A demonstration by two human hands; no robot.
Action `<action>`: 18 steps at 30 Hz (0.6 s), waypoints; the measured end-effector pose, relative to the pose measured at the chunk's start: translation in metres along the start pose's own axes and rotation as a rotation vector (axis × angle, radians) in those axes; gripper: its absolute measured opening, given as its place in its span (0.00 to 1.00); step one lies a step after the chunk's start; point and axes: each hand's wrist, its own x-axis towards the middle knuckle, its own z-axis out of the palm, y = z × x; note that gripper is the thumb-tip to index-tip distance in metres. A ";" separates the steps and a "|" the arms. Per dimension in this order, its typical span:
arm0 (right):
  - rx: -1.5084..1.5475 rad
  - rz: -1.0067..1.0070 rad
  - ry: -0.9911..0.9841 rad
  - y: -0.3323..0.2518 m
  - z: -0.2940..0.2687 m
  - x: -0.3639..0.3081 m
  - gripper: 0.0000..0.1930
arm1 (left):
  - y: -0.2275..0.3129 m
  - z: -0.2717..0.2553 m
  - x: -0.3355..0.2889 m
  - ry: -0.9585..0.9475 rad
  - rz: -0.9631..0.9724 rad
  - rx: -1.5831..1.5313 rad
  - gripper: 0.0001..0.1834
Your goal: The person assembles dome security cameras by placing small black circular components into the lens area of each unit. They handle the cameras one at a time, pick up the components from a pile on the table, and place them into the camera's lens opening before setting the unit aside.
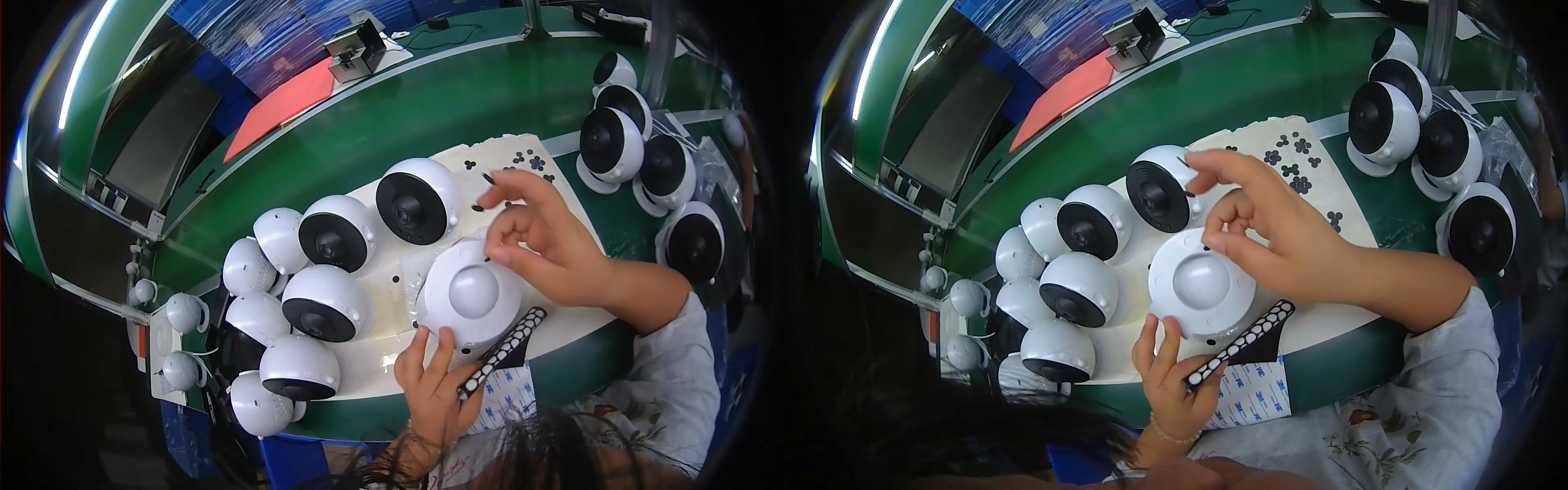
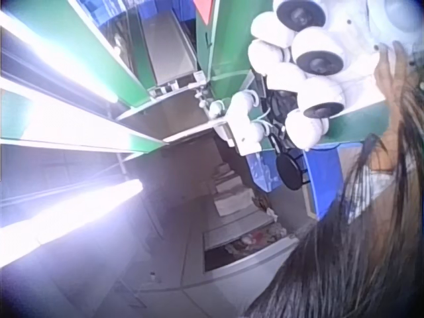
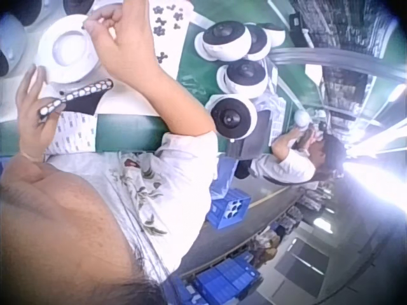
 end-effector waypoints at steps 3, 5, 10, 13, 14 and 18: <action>0.010 0.093 -0.079 0.002 0.001 0.011 0.30 | 0.002 -0.004 -0.003 -0.032 0.000 0.060 0.10; -0.009 0.085 -0.083 0.005 0.003 0.011 0.31 | 0.002 -0.004 -0.003 -0.049 0.008 0.074 0.10; -0.075 0.074 -0.105 0.008 0.004 0.011 0.31 | 0.002 -0.006 -0.002 -0.078 0.006 0.066 0.11; -0.132 0.038 -0.101 0.010 0.004 0.010 0.31 | 0.003 -0.009 -0.002 -0.121 -0.023 0.067 0.11; -0.115 0.040 -0.096 0.010 0.005 0.010 0.31 | 0.003 -0.009 -0.002 -0.127 -0.029 0.067 0.11; -0.057 0.052 -0.076 0.010 0.006 0.010 0.31 | 0.001 -0.008 -0.003 -0.113 -0.022 0.063 0.10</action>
